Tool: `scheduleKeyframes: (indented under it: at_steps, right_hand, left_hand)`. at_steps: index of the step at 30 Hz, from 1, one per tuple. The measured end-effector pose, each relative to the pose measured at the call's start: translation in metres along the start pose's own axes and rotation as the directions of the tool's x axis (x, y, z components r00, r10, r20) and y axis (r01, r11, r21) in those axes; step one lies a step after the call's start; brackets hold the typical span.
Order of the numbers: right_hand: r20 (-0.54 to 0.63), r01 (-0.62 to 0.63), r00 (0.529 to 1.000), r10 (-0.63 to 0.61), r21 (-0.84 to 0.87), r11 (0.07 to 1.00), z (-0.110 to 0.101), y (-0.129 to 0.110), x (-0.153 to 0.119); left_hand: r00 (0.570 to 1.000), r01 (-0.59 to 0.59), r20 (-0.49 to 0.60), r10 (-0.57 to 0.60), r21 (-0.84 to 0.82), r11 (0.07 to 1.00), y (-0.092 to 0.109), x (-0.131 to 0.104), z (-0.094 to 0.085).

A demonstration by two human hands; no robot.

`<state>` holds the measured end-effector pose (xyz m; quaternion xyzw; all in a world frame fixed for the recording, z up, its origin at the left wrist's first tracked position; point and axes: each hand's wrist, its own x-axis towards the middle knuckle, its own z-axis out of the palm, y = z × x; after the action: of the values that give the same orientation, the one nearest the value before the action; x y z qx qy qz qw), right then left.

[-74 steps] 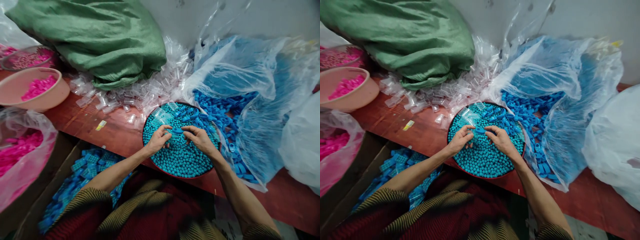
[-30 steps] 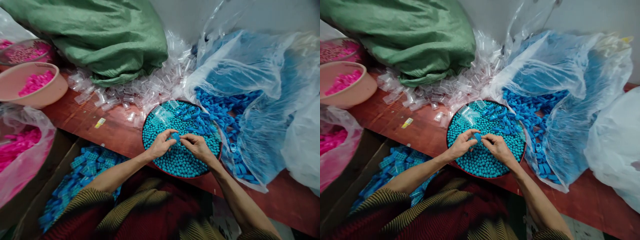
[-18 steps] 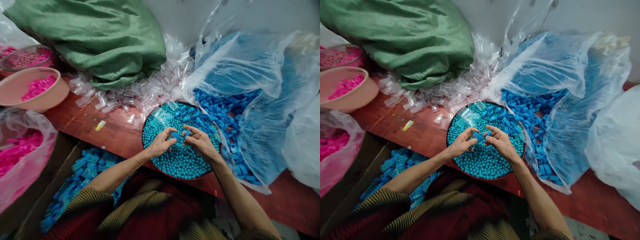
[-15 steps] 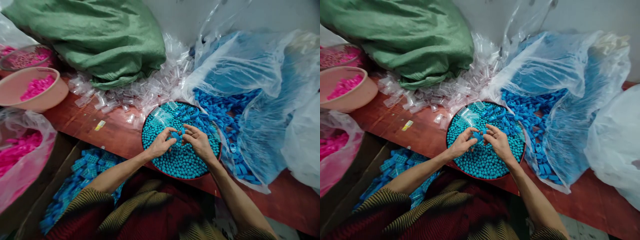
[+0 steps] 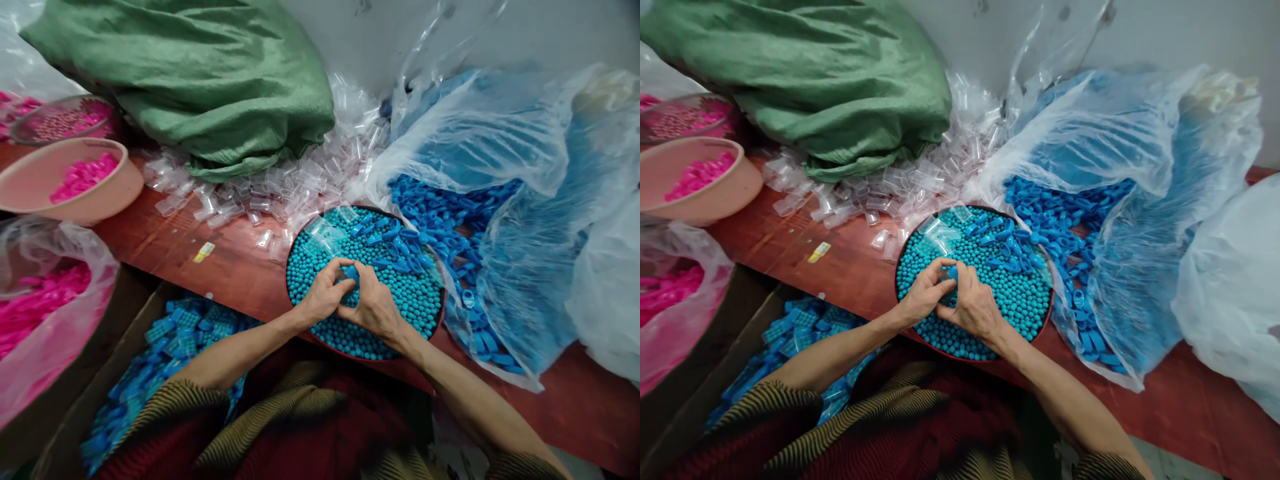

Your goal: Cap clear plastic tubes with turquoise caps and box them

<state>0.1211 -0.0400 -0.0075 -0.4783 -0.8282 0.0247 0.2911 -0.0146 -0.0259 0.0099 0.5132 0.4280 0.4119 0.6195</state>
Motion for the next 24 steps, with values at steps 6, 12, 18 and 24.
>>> scheduleKeyframes:
  at_steps: [6,12,18,24]
  right_hand:
    - [0.061,0.010,0.998,-0.011,0.016,1.000,0.010,0.005,-0.003]
    - [0.211,-0.068,0.976,0.061,0.028,0.997,0.008,-0.005,-0.008]
    - [0.283,-0.132,0.954,0.097,0.110,0.985,-0.007,0.012,-0.006]
    - [0.192,-0.307,0.947,0.259,0.288,0.907,-0.009,0.049,-0.007]
  left_hand:
    - [0.994,0.078,-0.077,-0.077,0.010,0.997,-0.010,-0.001,0.008]
    - [0.999,0.022,-0.034,-0.012,0.302,0.953,-0.008,-0.004,-0.009]
    - [0.971,0.117,-0.223,0.083,0.752,0.648,0.018,-0.034,-0.101]
    - [0.939,0.067,-0.049,0.342,0.997,-0.041,0.017,-0.023,-0.108]
